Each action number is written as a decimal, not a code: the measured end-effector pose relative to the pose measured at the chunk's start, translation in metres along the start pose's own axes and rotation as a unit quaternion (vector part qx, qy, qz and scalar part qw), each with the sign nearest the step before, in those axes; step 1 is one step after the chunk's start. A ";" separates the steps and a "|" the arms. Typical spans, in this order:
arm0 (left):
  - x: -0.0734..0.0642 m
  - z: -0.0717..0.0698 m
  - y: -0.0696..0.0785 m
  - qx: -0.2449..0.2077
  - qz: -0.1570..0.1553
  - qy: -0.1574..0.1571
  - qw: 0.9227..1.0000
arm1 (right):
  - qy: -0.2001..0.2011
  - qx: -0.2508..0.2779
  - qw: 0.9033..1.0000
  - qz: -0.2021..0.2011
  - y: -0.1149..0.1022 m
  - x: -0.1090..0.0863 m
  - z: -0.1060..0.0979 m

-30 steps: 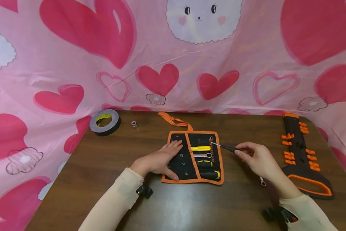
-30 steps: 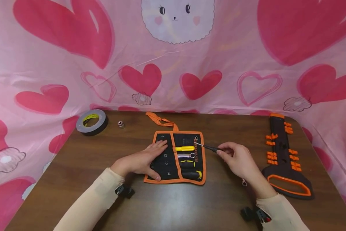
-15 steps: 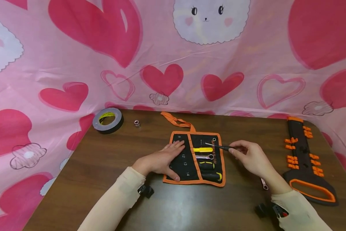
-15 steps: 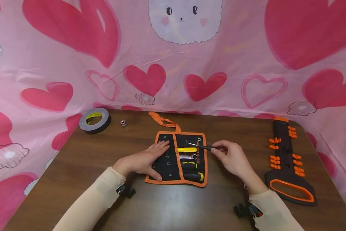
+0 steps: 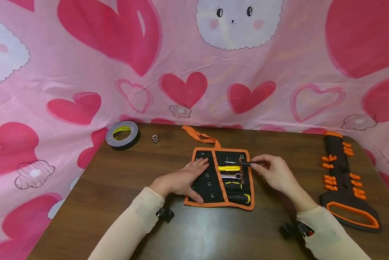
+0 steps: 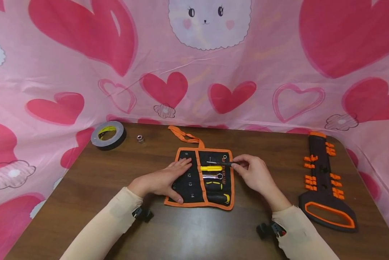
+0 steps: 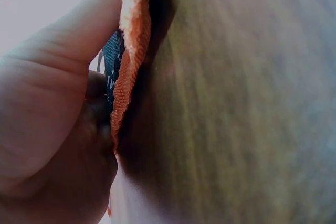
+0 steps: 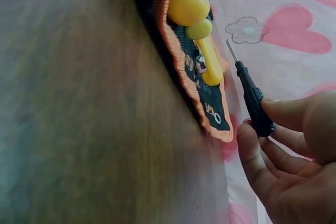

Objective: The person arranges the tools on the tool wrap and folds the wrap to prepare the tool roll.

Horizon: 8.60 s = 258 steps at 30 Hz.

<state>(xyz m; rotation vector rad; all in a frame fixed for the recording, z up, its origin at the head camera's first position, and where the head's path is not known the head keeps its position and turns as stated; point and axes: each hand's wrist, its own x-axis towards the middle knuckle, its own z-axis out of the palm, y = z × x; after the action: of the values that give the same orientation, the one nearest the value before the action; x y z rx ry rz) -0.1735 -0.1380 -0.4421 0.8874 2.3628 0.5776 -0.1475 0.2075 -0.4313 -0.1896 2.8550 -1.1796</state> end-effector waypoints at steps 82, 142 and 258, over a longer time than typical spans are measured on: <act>0.002 0.001 -0.001 0.000 0.005 0.002 1.000 | -0.062 -0.040 0.996 -0.043 -0.026 0.055 0.039; 0.002 -0.002 0.004 0.007 0.001 -0.001 1.000 | -0.087 -0.051 0.993 -0.068 -0.019 0.047 0.016; 0.001 0.003 0.001 0.025 -0.002 0.010 1.000 | -0.060 -0.004 0.982 0.178 0.064 -0.101 -0.041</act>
<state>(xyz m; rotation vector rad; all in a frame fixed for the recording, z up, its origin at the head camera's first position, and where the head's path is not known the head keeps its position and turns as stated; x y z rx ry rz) -0.1715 -0.1359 -0.4445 0.9017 2.4066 0.5314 -0.0569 0.2938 -0.4478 0.2337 2.6406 -1.0454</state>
